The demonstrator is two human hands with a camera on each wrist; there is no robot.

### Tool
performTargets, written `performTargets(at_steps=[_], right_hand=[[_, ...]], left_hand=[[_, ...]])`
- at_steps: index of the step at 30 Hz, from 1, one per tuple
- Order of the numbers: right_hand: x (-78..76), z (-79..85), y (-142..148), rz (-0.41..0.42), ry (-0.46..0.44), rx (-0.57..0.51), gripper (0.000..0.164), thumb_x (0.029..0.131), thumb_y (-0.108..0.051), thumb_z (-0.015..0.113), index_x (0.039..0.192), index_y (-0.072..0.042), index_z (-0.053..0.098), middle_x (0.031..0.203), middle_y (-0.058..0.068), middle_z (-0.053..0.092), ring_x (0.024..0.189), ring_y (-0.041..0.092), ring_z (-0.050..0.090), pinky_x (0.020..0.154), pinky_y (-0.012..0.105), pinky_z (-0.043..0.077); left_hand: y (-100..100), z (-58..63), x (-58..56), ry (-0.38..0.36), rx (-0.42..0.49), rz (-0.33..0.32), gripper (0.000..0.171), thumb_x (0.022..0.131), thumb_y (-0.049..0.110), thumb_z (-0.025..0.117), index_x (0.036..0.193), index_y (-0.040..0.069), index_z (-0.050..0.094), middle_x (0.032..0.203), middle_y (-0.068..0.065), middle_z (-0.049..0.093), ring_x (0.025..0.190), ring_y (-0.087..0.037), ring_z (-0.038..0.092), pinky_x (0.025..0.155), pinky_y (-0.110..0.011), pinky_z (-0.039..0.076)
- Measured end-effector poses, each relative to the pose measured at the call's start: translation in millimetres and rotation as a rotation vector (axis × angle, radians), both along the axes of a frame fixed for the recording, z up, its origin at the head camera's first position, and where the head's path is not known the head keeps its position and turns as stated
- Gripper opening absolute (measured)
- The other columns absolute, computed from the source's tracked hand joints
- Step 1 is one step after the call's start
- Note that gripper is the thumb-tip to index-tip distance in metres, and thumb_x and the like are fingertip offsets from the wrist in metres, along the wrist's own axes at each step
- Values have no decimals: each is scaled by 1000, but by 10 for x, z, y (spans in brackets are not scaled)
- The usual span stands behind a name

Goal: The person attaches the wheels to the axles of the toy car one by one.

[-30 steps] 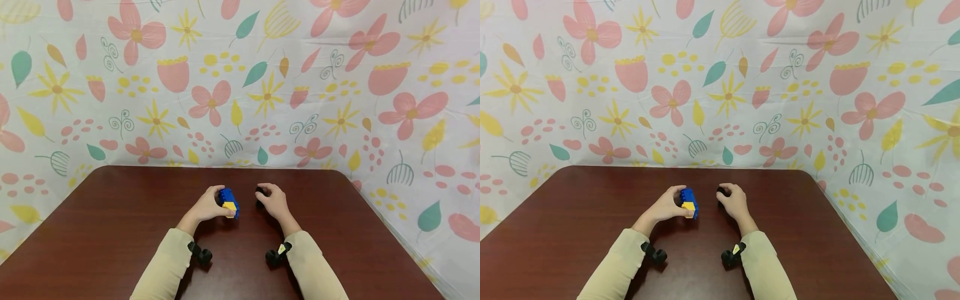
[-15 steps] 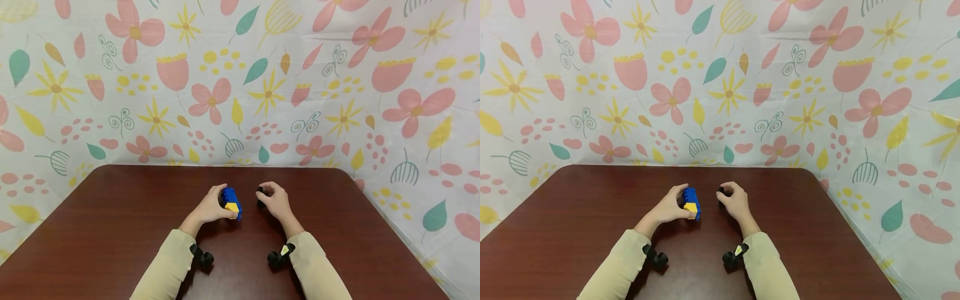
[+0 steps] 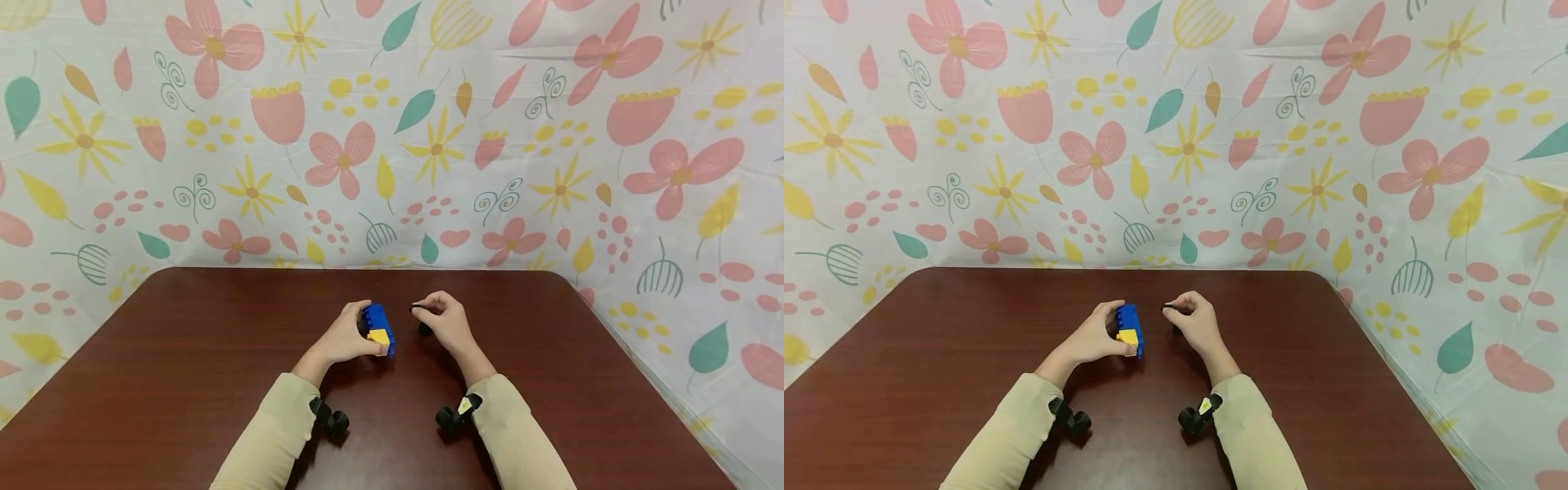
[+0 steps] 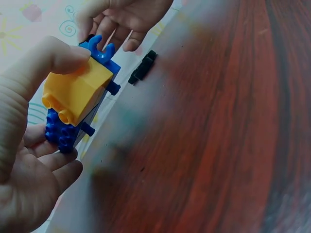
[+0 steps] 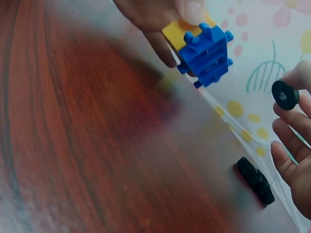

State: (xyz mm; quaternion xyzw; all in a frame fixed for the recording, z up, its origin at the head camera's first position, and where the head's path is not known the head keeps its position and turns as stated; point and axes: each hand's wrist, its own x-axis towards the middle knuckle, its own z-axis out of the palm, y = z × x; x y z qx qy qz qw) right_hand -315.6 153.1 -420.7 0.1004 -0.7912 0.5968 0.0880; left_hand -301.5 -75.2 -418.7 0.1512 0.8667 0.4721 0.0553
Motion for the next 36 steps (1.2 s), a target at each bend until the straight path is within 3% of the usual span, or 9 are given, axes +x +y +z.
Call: performTargets(at_steps=[5,12,18,24,36], right_hand=[[53,88,-46,46,-19,-29,23,84,-16,72,97,-1,60,111,16,68,102,28,61,73,26,50],[252,346,-131,98,27,-16,19,84,-7,69,93,7,60,109,24,67,101,36,61,68,25,50],[284,351,-146,152,34,21,16,83,-8,70,88,5,62,106,23,68,93,27,64,64,29,51],[305,380,-151,201,59,39,16,83,-7,71,85,6,62,104,23,69,96,26,64,72,24,52],[379,545,-232,256,77,152,26,84,-10,70,104,5,66,107,21,68,101,33,61,75,23,53]], left_hand=[[-2,11,14,-19,23,3,105,65,33,83,150,12,25,149,-11,27,131,-29,41,101,-44,44],[21,-2,-8,-10,30,-16,105,65,34,83,149,10,25,148,-12,29,130,-29,42,101,-44,43],[26,-36,9,-4,60,-25,104,66,33,82,150,12,24,150,-11,28,133,-31,40,104,-46,41],[28,-60,-9,9,90,-44,104,69,34,81,151,15,22,152,-12,27,135,-33,37,104,-48,39],[-35,-5,-6,31,169,-32,99,71,30,81,150,14,24,152,-14,29,137,-34,36,105,-49,38]])
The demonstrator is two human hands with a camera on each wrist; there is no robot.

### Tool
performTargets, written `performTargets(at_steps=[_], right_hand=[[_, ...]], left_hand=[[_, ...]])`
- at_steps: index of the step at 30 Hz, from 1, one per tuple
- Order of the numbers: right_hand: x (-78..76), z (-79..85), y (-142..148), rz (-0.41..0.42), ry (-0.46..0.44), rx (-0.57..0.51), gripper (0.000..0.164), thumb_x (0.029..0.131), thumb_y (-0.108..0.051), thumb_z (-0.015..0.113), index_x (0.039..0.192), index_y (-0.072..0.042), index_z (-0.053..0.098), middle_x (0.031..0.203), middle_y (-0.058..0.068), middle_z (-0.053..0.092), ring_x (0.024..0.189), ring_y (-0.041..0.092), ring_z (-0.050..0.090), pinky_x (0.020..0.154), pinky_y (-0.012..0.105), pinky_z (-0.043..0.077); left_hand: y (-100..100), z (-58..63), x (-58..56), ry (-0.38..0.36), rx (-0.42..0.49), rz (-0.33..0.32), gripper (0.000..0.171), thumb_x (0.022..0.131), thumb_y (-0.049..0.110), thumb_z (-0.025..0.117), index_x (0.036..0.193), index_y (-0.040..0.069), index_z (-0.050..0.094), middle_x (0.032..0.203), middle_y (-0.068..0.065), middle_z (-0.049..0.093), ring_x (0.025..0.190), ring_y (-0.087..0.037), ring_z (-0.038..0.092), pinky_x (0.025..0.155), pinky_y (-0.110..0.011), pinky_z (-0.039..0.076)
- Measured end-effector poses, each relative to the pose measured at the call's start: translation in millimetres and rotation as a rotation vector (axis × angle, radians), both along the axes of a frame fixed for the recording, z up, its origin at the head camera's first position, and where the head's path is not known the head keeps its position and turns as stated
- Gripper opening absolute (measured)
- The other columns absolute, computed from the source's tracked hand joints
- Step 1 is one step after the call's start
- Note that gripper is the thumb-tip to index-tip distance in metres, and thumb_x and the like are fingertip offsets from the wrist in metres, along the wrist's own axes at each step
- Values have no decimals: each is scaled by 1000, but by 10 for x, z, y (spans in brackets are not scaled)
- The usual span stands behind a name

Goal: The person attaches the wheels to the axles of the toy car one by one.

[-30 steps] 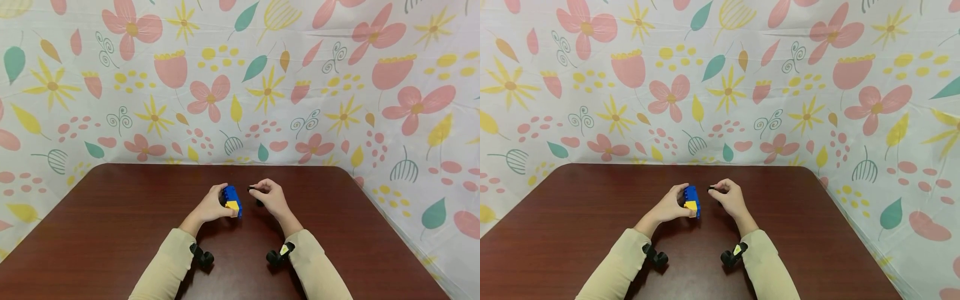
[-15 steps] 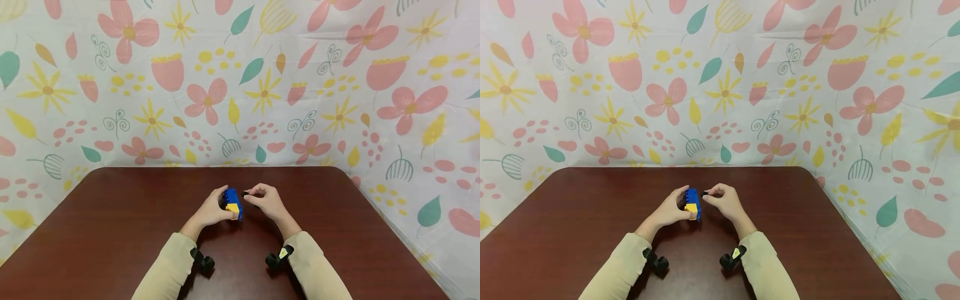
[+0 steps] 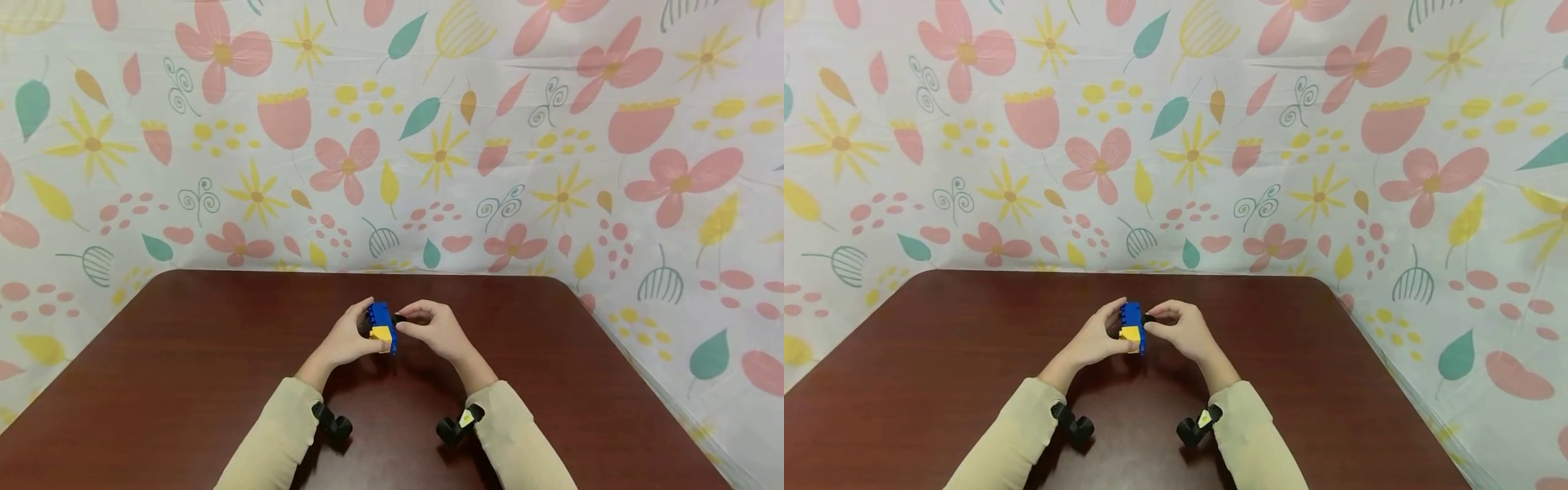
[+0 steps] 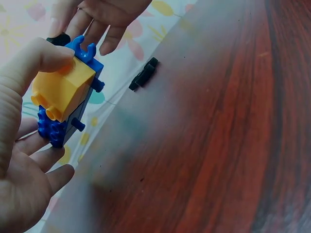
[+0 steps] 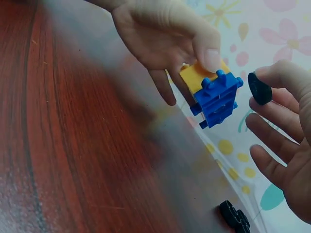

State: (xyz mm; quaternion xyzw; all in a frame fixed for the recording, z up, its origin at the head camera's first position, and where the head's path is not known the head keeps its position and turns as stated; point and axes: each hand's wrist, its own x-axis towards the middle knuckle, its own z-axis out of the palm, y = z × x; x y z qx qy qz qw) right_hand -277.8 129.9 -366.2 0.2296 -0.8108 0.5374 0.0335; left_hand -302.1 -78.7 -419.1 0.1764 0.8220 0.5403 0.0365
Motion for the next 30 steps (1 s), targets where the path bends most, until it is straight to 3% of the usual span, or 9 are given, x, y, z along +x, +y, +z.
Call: performTargets(at_steps=[5,10,18,27,30], right_hand=[[-2,24,-14,23,2,15,28,84,-9,70,107,6,67,108,21,67,102,35,62,74,22,53],[11,11,-22,53,-9,15,27,84,-7,69,108,6,67,107,22,67,98,36,62,72,23,54],[15,-7,-37,85,0,23,27,84,-6,69,108,6,68,106,22,68,95,34,63,72,26,55],[25,5,-64,36,7,17,20,89,-11,64,101,3,72,100,17,71,87,15,66,73,25,54],[22,-2,-76,16,-14,4,18,90,-11,63,98,4,71,98,17,71,85,14,64,75,31,54]], left_hand=[[-2,38,-13,8,19,4,100,71,30,81,151,15,23,151,-13,31,137,-31,37,106,-47,38],[-10,1,-20,-14,25,3,101,70,33,81,151,20,22,153,-10,30,139,-28,35,107,-47,37],[-8,-12,-16,-3,34,-8,102,70,32,82,151,19,21,153,-11,30,138,-29,35,107,-47,37],[13,-5,4,34,8,14,100,70,32,82,151,18,24,151,-12,32,136,-29,38,105,-47,39],[32,-6,10,72,-12,22,99,69,31,82,150,17,26,150,-12,32,135,-29,40,105,-46,39]])
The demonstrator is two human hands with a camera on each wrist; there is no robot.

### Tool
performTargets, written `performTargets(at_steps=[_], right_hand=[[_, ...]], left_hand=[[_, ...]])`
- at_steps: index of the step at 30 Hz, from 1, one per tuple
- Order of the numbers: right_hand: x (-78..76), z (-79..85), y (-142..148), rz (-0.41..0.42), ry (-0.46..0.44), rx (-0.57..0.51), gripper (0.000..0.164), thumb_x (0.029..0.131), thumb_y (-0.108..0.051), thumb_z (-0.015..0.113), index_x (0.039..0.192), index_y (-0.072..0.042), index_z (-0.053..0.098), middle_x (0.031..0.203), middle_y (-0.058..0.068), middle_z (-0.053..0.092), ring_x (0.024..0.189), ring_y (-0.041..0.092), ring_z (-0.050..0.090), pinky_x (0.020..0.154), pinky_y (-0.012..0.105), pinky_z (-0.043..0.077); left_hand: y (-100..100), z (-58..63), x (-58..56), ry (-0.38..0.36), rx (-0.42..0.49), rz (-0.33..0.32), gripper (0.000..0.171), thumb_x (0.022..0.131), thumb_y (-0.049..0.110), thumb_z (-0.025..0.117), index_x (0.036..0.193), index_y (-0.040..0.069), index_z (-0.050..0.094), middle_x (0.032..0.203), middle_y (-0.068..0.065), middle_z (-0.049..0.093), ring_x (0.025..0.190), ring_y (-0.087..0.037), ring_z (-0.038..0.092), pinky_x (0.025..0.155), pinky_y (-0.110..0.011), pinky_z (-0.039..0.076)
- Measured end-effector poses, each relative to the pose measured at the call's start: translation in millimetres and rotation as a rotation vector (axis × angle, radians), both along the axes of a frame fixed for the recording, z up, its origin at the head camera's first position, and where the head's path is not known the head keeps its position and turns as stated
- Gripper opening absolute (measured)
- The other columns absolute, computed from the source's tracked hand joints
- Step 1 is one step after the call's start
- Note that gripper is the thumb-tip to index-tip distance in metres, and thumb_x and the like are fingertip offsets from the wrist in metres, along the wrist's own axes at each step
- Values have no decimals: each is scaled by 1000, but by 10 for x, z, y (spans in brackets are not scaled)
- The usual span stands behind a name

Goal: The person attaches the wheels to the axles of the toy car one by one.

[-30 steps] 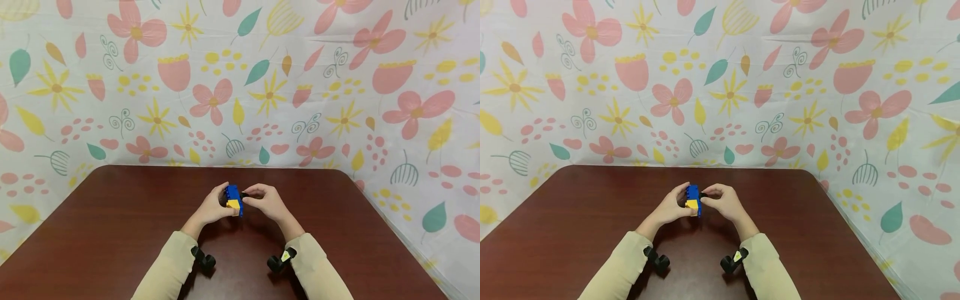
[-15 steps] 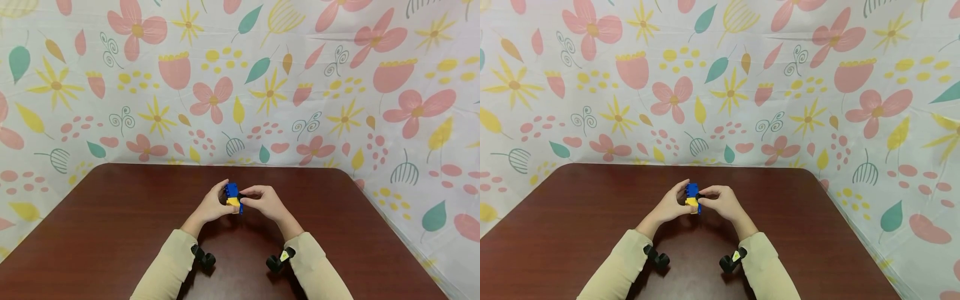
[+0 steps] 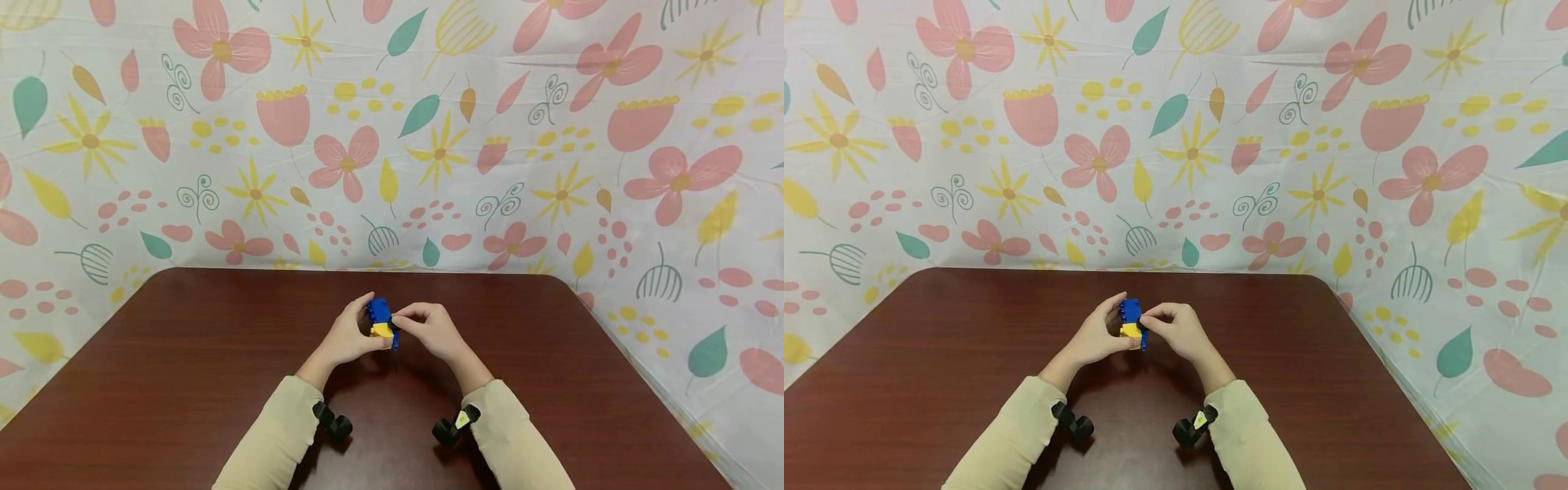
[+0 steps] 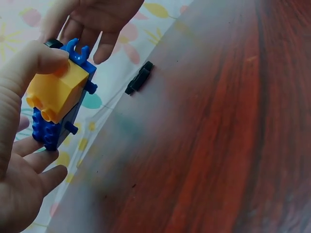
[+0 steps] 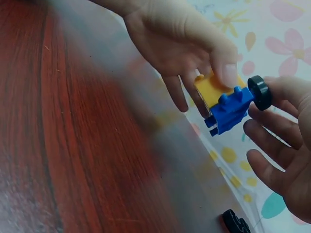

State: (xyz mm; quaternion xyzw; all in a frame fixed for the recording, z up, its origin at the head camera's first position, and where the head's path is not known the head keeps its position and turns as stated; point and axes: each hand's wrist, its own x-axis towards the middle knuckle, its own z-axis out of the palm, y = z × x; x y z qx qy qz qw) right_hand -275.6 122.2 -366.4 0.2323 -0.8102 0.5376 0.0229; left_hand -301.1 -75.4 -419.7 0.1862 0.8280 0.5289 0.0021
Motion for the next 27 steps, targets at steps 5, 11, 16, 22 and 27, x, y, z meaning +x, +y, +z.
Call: performTargets(at_steps=[5,11,16,22,27], right_hand=[[-84,-114,1,-11,-160,-57,27,91,-15,62,112,3,61,110,18,62,91,17,59,82,50,52],[-205,-289,11,-8,-294,-90,49,94,-26,57,139,-9,45,136,16,48,109,25,57,86,49,52],[-210,-319,28,61,-373,-133,52,96,-32,53,145,-21,38,144,13,41,110,28,58,85,45,54],[-201,-321,49,169,-474,-189,55,97,-35,50,148,-25,32,140,18,43,97,22,65,85,45,54],[-191,-313,66,198,-537,-203,53,98,-33,47,148,-32,30,143,17,40,96,22,67,84,48,53]], left_hand=[[19,8,13,55,-3,14,98,69,30,83,149,15,28,148,-13,33,134,-30,41,106,-45,39],[31,37,28,56,13,29,100,68,31,83,150,18,27,148,-11,33,135,-29,40,106,-45,38],[46,46,36,46,19,19,100,70,29,83,150,19,24,151,-9,32,135,-28,41,107,-46,38],[68,52,38,39,19,4,101,69,30,83,150,21,23,150,-8,34,134,-28,41,106,-45,38],[83,48,50,39,39,-20,102,69,27,83,151,21,22,150,-9,35,135,-28,41,106,-46,38]])
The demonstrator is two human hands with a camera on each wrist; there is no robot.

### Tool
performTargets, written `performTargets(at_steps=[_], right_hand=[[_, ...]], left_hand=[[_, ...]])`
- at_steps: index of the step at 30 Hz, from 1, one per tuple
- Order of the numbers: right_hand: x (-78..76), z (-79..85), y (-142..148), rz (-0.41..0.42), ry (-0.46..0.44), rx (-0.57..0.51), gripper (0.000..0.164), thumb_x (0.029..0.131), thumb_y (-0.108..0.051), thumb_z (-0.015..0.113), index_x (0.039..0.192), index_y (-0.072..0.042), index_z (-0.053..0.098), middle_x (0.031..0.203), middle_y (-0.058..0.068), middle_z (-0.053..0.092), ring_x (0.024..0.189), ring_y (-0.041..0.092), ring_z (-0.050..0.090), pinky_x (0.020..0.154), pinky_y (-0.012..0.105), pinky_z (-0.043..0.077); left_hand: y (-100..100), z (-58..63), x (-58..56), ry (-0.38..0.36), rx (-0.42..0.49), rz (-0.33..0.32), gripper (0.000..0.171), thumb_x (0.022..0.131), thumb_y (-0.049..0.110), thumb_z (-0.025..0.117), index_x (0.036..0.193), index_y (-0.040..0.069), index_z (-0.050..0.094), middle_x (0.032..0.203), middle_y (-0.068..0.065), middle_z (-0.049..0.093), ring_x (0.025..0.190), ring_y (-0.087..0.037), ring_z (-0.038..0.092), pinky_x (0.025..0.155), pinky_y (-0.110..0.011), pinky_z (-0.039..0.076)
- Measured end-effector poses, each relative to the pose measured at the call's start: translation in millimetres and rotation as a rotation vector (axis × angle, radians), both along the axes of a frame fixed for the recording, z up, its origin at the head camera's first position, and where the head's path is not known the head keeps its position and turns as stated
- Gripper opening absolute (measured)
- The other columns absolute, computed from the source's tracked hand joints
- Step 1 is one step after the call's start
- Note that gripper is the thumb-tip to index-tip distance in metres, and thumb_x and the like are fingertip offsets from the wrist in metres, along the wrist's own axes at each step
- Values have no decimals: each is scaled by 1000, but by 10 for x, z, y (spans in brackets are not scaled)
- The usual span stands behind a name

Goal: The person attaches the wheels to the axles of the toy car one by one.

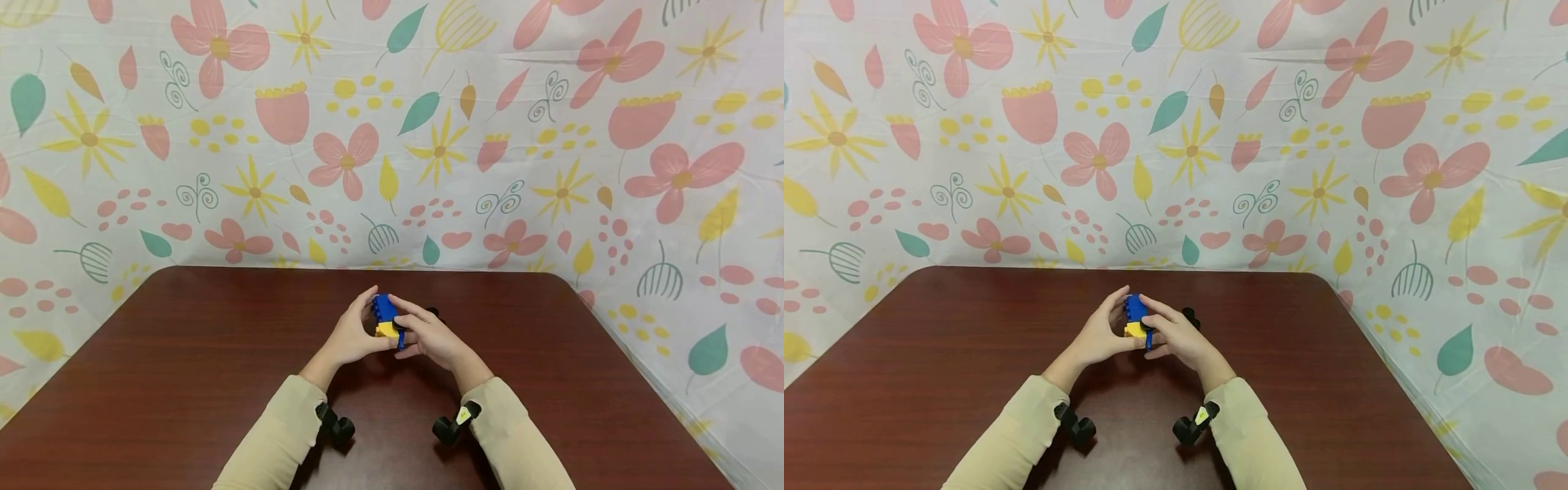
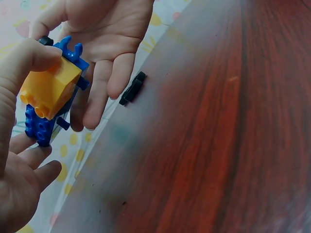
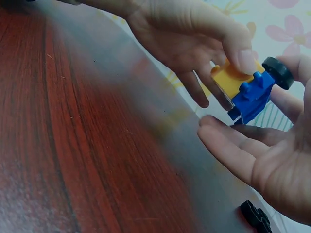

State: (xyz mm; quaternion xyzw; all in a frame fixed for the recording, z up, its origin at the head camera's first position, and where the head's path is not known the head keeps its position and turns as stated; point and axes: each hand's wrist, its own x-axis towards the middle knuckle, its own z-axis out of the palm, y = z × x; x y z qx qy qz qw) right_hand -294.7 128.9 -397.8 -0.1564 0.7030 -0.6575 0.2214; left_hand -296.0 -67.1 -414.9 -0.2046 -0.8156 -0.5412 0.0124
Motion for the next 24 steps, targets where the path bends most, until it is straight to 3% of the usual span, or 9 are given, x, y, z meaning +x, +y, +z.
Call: performTargets(at_steps=[11,19,24], right_hand=[[8,-3,30,54,-63,-80,51,99,-30,44,149,-30,30,140,18,39,87,18,68,77,42,56],[0,-41,43,64,-77,-138,54,98,-30,49,148,-28,32,113,11,57,77,18,66,68,33,57],[-4,-59,40,61,-65,-163,53,98,-29,49,148,-26,32,109,10,59,76,17,66,66,31,57]], left_hand=[[26,6,26,-4,22,-27,103,69,26,83,151,22,20,151,-9,33,136,-27,39,107,-46,37],[20,9,31,-5,30,-30,103,69,25,83,151,24,20,150,-10,34,136,-27,40,106,-46,38],[11,26,35,-7,49,-28,103,68,24,84,150,24,21,149,-9,35,135,-28,40,106,-45,37]])
